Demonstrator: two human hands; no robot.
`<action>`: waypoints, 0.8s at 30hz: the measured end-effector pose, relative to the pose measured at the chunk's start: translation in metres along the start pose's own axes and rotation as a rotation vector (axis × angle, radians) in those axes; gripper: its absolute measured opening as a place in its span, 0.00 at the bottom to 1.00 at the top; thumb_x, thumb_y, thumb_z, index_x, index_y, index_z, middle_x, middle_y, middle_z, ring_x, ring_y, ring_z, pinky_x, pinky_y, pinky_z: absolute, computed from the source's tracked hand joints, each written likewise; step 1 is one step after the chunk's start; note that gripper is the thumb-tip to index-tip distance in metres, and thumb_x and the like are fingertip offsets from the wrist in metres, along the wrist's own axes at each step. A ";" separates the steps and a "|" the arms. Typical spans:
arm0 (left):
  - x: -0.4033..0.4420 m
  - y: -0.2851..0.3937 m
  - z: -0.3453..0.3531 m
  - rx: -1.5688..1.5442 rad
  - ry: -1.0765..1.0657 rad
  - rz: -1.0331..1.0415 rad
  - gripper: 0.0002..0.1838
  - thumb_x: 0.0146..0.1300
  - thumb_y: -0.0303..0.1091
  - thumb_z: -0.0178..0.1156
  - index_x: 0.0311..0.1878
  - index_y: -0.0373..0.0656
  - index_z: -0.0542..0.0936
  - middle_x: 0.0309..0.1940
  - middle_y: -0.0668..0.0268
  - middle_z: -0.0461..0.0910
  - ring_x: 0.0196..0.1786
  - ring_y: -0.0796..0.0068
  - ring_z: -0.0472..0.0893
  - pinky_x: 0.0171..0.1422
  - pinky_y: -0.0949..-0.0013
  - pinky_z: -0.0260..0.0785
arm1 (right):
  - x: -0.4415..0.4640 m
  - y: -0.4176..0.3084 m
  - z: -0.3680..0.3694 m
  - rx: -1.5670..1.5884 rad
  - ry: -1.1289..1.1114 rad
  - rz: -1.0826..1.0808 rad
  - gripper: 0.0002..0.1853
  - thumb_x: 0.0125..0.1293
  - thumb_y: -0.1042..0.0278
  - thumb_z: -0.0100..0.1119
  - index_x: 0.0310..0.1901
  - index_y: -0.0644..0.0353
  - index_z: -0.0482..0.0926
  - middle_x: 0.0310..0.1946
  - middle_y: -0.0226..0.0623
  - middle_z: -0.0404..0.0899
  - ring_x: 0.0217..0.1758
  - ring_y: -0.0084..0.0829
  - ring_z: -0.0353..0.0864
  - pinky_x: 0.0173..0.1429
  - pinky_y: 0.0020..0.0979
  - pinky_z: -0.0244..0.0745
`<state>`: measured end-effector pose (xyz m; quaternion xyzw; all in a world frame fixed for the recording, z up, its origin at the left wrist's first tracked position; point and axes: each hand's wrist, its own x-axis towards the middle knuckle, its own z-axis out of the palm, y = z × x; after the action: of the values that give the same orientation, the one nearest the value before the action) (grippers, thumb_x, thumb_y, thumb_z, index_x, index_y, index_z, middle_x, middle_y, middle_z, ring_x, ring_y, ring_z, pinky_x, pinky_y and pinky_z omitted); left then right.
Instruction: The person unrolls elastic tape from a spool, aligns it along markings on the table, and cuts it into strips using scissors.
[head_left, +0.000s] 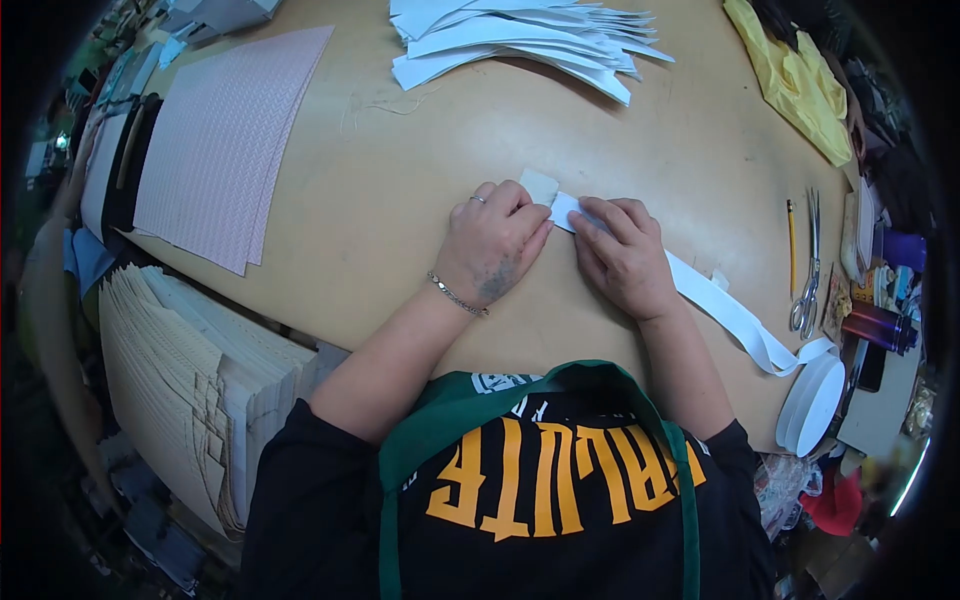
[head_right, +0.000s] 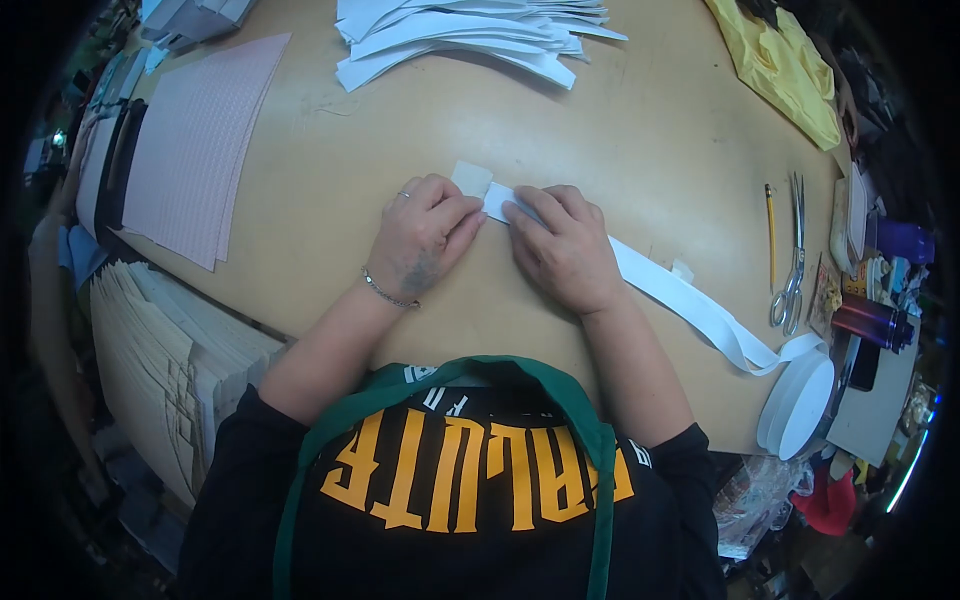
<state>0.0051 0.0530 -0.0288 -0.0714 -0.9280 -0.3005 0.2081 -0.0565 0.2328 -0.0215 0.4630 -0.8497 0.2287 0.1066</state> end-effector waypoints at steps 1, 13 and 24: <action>0.000 0.000 0.000 -0.007 0.005 -0.005 0.05 0.49 0.29 0.64 0.31 0.45 0.80 0.27 0.68 0.72 0.32 0.68 0.74 0.34 0.66 0.67 | 0.000 0.001 0.001 0.005 0.003 -0.004 0.16 0.47 0.74 0.63 0.41 0.56 0.79 0.45 0.30 0.76 0.44 0.32 0.74 0.43 0.33 0.69; 0.000 -0.003 0.001 -0.024 0.005 -0.013 0.05 0.49 0.29 0.64 0.31 0.45 0.80 0.26 0.68 0.71 0.31 0.68 0.74 0.34 0.66 0.66 | 0.001 0.001 0.004 -0.022 -0.015 -0.004 0.18 0.46 0.74 0.63 0.43 0.54 0.78 0.47 0.28 0.76 0.46 0.32 0.74 0.45 0.32 0.69; -0.001 -0.004 0.003 0.004 -0.007 -0.019 0.04 0.49 0.29 0.64 0.30 0.46 0.79 0.27 0.69 0.71 0.32 0.68 0.74 0.34 0.65 0.65 | 0.004 -0.002 -0.001 -0.048 -0.167 0.039 0.21 0.49 0.72 0.60 0.49 0.51 0.76 0.52 0.26 0.73 0.51 0.32 0.72 0.50 0.35 0.68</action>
<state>0.0041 0.0517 -0.0331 -0.0631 -0.9300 -0.3003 0.2023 -0.0575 0.2296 -0.0181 0.4612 -0.8696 0.1711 0.0419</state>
